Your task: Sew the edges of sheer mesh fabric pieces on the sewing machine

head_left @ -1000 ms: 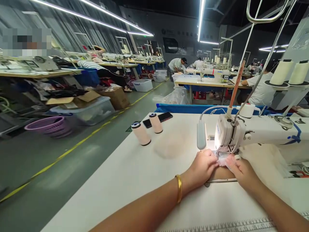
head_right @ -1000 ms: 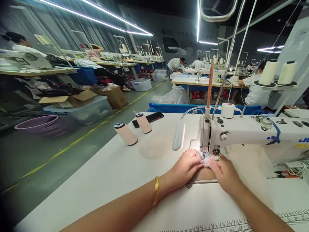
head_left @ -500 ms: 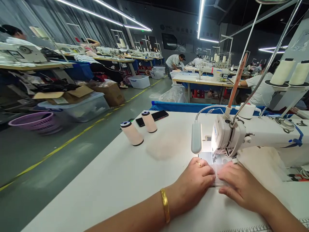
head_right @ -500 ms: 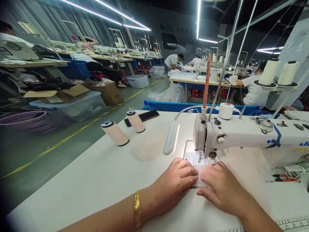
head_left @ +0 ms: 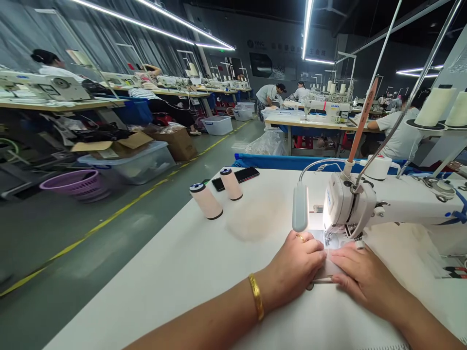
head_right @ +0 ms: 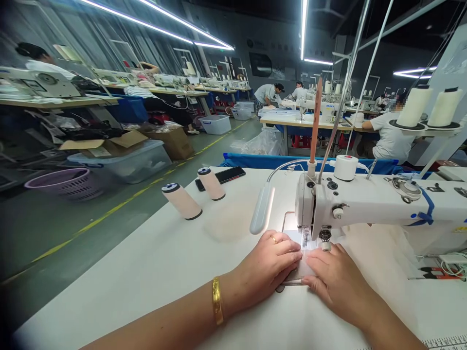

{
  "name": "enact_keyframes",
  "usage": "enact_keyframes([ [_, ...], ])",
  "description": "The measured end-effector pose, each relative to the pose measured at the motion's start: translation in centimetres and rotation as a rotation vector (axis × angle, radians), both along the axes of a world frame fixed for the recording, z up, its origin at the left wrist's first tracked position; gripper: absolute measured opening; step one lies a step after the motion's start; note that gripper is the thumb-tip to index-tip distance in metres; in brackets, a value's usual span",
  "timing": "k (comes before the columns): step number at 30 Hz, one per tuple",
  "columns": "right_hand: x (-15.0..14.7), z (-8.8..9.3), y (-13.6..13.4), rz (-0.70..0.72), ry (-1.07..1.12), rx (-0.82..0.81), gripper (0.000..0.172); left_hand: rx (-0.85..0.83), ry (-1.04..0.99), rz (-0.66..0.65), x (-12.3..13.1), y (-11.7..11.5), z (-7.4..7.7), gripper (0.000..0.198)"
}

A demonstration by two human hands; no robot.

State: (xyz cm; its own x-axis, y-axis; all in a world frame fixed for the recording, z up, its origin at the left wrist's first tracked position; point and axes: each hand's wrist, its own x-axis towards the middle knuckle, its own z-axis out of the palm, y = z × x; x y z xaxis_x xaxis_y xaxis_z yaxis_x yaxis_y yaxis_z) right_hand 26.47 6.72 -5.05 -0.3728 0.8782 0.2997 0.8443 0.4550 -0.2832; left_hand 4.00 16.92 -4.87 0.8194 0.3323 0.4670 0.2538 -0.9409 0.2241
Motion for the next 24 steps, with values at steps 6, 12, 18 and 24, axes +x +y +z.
enact_keyframes([
  [6, -0.09, -0.09, 0.05, 0.016, -0.015, -0.002, 0.024, 0.006, 0.013, -0.043, -0.15, 0.22, -0.29, 0.019],
  [12, -0.06, -0.38, 0.14, 0.009, -0.022, -0.008, 0.025, 0.059, 0.011, -0.018, -0.07, 0.13, -0.20, 0.019],
  [18, -0.20, -0.33, 0.51, -0.025, -0.029, 0.019, 0.024, 0.057, 0.037, 0.002, 0.32, 0.50, -0.19, 0.017],
  [24, -0.16, -0.69, 0.92, -0.085, -0.028, 0.048, 0.026, 0.081, 0.049, 0.025, 0.59, 1.07, -0.35, 0.019],
])
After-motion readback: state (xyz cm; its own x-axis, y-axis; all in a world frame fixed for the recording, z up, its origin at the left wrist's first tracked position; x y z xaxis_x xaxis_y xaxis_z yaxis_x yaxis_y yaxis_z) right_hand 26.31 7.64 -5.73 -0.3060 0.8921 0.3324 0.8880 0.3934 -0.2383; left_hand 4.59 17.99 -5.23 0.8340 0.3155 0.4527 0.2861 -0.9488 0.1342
